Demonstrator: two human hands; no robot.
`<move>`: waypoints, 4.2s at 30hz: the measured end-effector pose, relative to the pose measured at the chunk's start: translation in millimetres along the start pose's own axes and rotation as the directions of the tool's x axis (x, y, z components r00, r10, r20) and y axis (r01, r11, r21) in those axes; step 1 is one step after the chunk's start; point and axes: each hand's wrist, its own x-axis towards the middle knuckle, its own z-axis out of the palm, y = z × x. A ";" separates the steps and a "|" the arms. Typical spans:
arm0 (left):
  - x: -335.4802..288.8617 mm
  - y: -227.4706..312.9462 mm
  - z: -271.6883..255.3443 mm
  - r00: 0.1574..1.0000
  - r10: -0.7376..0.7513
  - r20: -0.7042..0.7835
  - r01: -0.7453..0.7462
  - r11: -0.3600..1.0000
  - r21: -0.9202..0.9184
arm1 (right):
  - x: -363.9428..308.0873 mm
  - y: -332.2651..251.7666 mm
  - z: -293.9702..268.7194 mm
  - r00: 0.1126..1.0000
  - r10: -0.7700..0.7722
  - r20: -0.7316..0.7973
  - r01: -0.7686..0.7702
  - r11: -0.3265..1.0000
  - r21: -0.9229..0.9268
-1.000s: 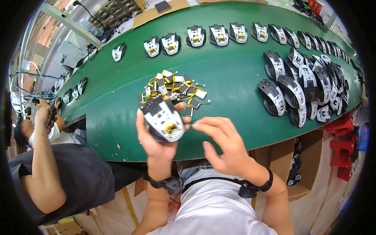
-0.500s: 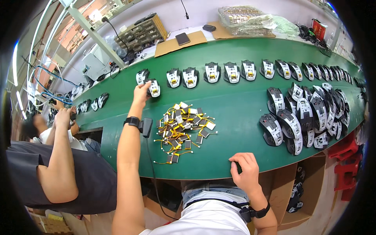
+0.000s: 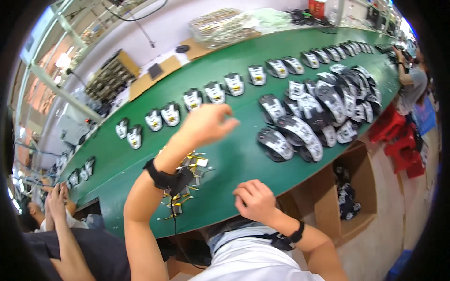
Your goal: The person assembles electronic devices by inserting small batteries into the internal compartments of mouse-shaped casings. They pick up a casing, insert a battery, and place the finished unit on a green table alongside other completed devices.
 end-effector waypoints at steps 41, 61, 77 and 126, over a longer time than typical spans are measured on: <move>-210.2 37.7 164.6 0.910 -0.409 -0.064 -0.208 -0.318 -0.925 | 51.7 -44.3 -26.5 0.880 -0.101 0.464 -0.166 0.850 0.500; -258.3 31.9 157.4 0.938 -0.331 -0.102 -0.253 -0.454 -0.854 | 97.8 11.5 42.7 0.847 0.323 0.422 -0.507 0.729 0.460; -221.7 19.6 131.2 0.852 -0.422 -0.309 -0.461 -0.327 -0.825 | 58.9 -36.2 18.6 0.830 0.370 0.417 -0.554 0.470 0.687; -202.6 30.6 106.1 0.688 -0.721 -0.083 -0.590 -0.488 -0.643 | 109.3 -71.6 -15.0 0.619 -0.584 0.524 0.525 0.805 0.276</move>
